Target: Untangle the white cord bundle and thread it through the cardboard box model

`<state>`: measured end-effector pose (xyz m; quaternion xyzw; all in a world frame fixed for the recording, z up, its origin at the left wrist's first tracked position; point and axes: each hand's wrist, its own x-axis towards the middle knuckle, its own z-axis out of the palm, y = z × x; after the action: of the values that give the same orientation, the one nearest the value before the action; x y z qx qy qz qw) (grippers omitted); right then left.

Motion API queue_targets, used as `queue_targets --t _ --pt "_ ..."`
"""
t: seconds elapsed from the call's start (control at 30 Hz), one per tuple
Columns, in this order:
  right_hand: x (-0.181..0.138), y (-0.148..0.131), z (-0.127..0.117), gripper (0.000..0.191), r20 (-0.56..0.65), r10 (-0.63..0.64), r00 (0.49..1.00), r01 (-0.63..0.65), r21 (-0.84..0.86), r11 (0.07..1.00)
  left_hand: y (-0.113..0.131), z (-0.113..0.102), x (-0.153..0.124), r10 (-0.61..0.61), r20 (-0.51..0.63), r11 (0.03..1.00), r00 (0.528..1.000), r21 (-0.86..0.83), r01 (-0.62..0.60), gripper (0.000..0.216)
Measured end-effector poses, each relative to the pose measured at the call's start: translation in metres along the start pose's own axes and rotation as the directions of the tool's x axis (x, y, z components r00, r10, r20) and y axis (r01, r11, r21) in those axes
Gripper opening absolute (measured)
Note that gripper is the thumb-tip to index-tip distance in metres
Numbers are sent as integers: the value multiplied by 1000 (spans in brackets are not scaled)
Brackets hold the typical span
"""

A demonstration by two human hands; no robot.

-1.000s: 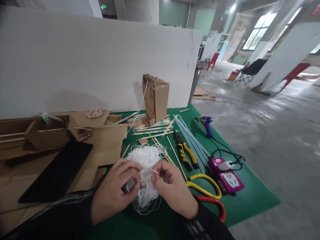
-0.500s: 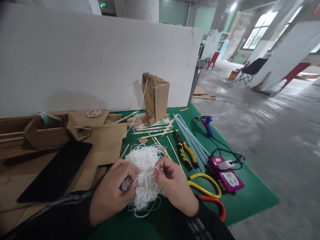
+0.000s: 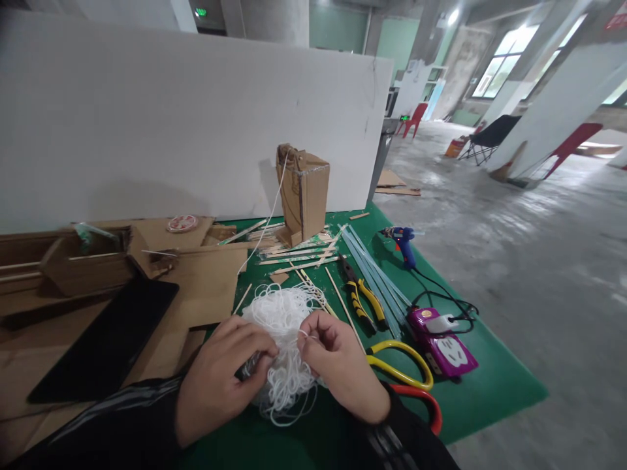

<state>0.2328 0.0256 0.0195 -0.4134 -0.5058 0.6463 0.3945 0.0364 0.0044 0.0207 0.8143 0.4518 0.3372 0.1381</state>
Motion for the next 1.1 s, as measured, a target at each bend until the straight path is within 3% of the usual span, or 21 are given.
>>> queue_targets --t 0.33,0.6,1.1 --pt "0 1 2 31 71 3 997 -6 34 999 0 1 0 31 75 993 997 110 -40 9" --pt "0 -3 1 31 -4 -12 1000 12 -72 997 3 5 -5 -10 -16 996 1000 91 11 12" --pt "1 -2 2 31 -31 -8 999 6 -70 998 3 5 -5 -5 -8 992 1000 123 6 12"
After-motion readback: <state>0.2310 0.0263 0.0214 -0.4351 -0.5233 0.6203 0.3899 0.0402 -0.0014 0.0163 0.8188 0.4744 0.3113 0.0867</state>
